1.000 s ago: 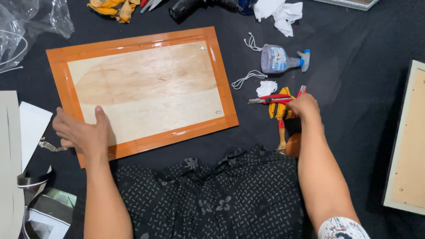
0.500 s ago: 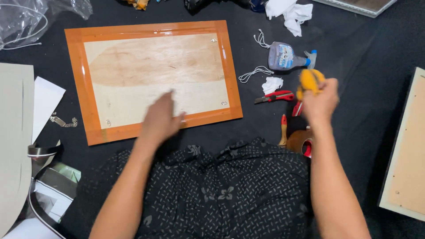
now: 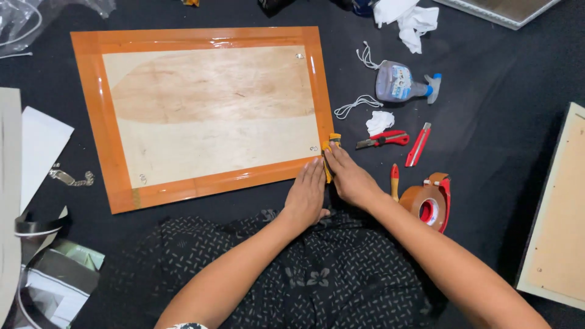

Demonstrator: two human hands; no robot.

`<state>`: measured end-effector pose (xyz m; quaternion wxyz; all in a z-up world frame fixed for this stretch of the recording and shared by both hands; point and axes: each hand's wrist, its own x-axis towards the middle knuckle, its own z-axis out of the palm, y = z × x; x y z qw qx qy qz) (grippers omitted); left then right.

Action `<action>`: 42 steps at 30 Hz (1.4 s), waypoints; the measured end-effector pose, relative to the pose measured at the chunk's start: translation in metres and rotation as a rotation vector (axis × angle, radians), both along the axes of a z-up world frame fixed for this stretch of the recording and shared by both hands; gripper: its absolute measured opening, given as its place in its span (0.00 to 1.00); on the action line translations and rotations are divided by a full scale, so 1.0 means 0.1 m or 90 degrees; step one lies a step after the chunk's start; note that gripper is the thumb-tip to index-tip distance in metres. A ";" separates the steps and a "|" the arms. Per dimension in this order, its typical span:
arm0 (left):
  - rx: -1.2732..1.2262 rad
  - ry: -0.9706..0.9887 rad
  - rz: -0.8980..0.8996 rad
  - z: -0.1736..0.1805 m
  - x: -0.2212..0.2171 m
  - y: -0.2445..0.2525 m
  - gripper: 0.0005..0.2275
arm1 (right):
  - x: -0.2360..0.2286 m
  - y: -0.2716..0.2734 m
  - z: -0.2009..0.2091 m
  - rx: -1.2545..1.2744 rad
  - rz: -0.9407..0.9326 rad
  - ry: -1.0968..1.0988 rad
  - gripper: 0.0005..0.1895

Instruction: The person cleans the back of a wooden picture frame with a cloth, then threads a white hanging wire through two metal eyelets on the frame, ties a knot, and secures it. The person then wipes the frame surface again and sets it aside.

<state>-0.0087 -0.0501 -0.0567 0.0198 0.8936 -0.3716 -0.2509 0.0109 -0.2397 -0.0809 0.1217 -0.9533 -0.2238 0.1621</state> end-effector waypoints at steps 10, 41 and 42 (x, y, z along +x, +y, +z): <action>-0.090 -0.063 0.056 -0.36 -0.11 -0.17 0.41 | 0.26 -0.28 -0.34 -0.036 -0.044 -0.184 0.16; -0.136 -0.048 0.100 -0.87 -0.27 -0.50 0.46 | 2.10 0.01 -0.66 0.073 -0.001 -0.345 0.14; -0.141 -0.078 0.099 -0.91 -0.29 -0.52 0.45 | 2.41 0.03 -0.74 0.080 -0.011 -0.368 0.13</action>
